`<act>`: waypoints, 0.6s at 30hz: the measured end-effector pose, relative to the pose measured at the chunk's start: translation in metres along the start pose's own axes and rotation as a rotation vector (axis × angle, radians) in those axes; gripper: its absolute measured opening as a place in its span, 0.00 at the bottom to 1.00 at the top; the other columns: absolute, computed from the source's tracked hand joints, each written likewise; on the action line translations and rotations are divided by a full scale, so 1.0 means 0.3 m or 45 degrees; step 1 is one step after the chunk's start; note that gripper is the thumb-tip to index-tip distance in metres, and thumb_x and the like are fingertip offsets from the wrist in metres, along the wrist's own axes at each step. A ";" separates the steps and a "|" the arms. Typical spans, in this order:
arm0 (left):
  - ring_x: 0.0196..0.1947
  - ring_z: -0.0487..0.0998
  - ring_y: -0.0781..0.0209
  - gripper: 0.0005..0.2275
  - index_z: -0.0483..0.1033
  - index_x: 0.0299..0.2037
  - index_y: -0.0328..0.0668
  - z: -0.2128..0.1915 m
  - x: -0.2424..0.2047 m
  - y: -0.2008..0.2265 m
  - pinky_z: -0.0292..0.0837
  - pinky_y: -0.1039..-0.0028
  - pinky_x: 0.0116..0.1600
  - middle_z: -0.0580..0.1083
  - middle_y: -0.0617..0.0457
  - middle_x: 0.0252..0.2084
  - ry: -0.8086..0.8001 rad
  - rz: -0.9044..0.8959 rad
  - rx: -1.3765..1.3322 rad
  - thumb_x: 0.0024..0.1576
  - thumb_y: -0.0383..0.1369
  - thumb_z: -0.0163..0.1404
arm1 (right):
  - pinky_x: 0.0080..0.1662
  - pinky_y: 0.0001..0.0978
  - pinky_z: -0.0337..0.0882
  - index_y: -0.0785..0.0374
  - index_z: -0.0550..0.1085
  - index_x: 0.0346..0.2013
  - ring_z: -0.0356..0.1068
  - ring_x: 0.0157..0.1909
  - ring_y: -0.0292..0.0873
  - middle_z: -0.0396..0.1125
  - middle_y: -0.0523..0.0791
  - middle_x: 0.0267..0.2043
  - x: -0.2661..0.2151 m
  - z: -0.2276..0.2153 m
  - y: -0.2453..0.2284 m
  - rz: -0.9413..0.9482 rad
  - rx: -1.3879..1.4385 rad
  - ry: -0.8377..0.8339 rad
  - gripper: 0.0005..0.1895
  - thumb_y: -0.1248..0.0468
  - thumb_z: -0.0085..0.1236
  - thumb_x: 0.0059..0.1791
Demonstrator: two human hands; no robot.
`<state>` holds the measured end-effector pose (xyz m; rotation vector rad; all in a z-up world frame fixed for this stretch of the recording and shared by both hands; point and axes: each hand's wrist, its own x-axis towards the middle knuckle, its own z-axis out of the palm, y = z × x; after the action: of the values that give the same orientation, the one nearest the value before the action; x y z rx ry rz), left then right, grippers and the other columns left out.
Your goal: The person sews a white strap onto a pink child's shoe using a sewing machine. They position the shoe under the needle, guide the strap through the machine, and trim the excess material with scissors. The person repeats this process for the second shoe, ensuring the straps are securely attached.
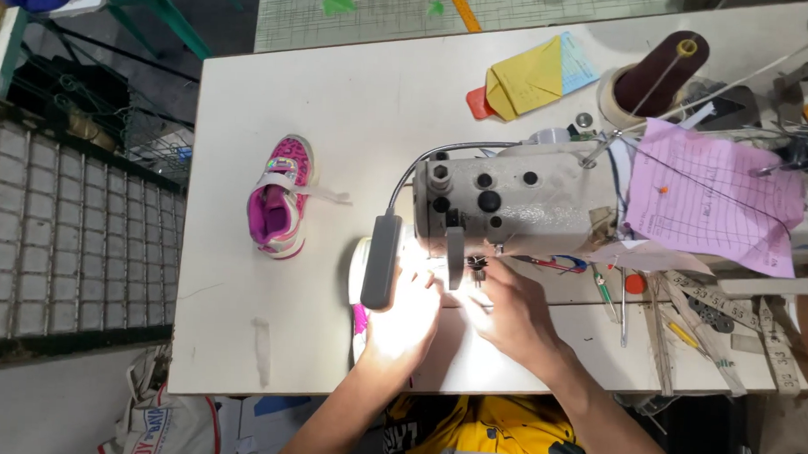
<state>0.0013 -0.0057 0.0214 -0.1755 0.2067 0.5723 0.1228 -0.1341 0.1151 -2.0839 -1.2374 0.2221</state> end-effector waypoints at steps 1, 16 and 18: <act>0.38 0.64 0.57 0.08 0.70 0.30 0.51 -0.003 0.003 -0.003 0.63 0.67 0.50 0.65 0.58 0.30 0.016 0.000 -0.007 0.62 0.36 0.47 | 0.39 0.41 0.75 0.61 0.78 0.29 0.74 0.31 0.50 0.70 0.45 0.29 0.003 0.036 0.030 -0.001 0.022 -0.046 0.06 0.61 0.63 0.46; 0.38 0.68 0.61 0.04 0.71 0.34 0.48 0.192 0.042 -0.025 0.65 0.69 0.52 0.68 0.57 0.34 -0.176 -0.005 -0.002 0.61 0.34 0.49 | 0.36 0.40 0.72 0.60 0.72 0.28 0.68 0.35 0.50 0.63 0.45 0.31 -0.052 0.261 0.246 -0.569 -0.215 0.204 0.06 0.62 0.57 0.47; 0.37 0.67 0.64 0.04 0.71 0.35 0.47 0.299 0.024 0.010 0.65 0.71 0.49 0.67 0.58 0.33 -0.240 -0.019 0.056 0.61 0.34 0.49 | 0.38 0.41 0.71 0.61 0.72 0.33 0.68 0.37 0.51 0.64 0.46 0.34 -0.068 0.209 0.217 -0.542 -0.137 0.154 0.05 0.62 0.56 0.46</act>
<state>0.0187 0.0204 0.1058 -0.0794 0.0349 0.5652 0.1285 -0.1409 0.0229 -1.8349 -1.6069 -0.1649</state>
